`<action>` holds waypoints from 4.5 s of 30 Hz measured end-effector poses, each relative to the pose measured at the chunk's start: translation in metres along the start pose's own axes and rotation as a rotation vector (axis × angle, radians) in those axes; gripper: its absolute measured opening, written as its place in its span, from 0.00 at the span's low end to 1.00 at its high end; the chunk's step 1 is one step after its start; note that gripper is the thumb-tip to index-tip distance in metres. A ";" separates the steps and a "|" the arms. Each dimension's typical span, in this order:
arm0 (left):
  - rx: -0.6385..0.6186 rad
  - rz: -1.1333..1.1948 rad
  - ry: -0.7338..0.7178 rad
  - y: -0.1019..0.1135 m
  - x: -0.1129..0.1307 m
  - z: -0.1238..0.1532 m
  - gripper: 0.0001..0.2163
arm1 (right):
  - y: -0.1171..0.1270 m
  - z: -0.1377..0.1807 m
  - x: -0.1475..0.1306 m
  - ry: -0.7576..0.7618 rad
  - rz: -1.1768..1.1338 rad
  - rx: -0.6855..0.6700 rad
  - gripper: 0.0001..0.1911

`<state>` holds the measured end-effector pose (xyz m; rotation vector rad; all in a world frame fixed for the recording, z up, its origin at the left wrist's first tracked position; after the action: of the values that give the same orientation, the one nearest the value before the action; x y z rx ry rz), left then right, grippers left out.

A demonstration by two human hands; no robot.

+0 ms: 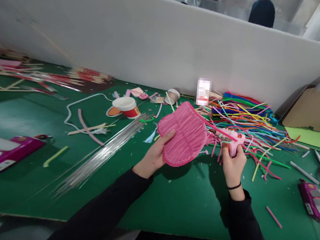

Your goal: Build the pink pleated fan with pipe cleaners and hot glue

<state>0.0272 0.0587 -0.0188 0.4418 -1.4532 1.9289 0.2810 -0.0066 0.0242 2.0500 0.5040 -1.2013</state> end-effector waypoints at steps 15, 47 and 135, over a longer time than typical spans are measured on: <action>0.012 -0.024 0.000 -0.001 0.000 0.001 0.15 | -0.001 0.000 0.000 0.027 0.020 0.004 0.20; 0.039 0.041 -0.020 0.010 0.008 -0.009 0.18 | -0.007 0.003 0.000 0.069 0.021 -0.056 0.18; 0.075 0.038 0.005 0.013 0.009 -0.012 0.14 | -0.004 0.003 -0.007 0.113 0.078 -0.031 0.17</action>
<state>0.0132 0.0705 -0.0262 0.4459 -1.3989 2.0177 0.2731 -0.0058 0.0279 2.0999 0.4887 -1.0305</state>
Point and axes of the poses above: each hand's wrist, its own z-axis away from the middle knuckle, its own y-axis out of the back of the hand, x = y × z, the point moved 7 cm from there along -z, towards the middle knuckle, and after that the axes turned 1 degree about z, right-handed, at the moved point
